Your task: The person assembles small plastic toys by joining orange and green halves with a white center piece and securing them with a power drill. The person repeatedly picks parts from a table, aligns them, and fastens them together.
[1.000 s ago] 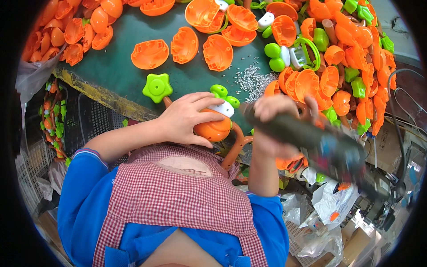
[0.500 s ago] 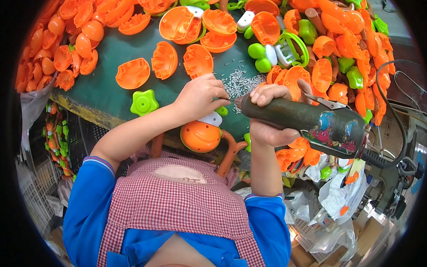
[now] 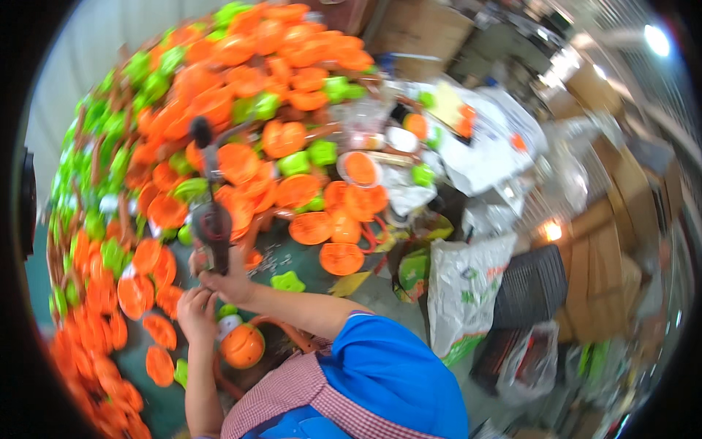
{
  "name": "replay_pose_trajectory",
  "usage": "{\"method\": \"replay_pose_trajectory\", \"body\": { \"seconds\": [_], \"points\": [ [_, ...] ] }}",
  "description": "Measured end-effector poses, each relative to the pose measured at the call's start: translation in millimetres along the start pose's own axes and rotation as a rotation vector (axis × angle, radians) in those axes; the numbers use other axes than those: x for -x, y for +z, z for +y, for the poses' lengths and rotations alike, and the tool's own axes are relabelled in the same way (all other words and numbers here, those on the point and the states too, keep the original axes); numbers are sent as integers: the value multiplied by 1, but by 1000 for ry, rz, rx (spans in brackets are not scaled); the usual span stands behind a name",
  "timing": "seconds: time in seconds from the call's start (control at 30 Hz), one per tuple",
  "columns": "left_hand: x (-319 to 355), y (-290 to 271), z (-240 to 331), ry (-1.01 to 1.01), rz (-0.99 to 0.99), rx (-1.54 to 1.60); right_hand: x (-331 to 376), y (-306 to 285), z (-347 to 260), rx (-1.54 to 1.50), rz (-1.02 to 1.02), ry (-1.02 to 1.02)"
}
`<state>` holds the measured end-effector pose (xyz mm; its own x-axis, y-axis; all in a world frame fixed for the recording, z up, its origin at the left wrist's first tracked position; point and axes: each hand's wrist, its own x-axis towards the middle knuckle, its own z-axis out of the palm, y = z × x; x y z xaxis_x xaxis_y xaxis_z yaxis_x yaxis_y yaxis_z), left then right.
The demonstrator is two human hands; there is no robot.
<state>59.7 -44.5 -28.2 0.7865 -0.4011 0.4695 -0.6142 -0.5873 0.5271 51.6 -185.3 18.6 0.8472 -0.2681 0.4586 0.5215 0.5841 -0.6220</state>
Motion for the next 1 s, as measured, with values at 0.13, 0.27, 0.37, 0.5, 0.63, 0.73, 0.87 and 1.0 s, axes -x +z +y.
{"method": "replay_pose_trajectory", "body": {
  "seconds": [0.13, 0.27, 0.37, 0.5, 0.63, 0.73, 0.87, 1.0],
  "points": [
    [10, -7, 5, 72, -45, 167, 6, 5, -15, -64, 14, -24],
    [21, -14, 8, -5, -23, 269, 18, 9, -25, -47, 18, -2],
    [26, -18, 5, 36, -62, 278, 22, 17, -28, -53, 26, 12],
    [30, -26, 6, -27, -131, 376, 25, 19, -36, -116, -17, 75],
    [36, -26, 9, 20, -42, 255, 27, 17, -31, -59, -20, 104],
    [49, -28, 11, -12, -59, 272, 33, 28, -37, -104, -6, 103],
    [48, -30, 10, -5, -69, 258, 33, 24, -31, -51, -82, 132],
    [45, -33, 14, -111, -128, 394, 31, 35, -39, -84, -35, 157]
  ]
}}
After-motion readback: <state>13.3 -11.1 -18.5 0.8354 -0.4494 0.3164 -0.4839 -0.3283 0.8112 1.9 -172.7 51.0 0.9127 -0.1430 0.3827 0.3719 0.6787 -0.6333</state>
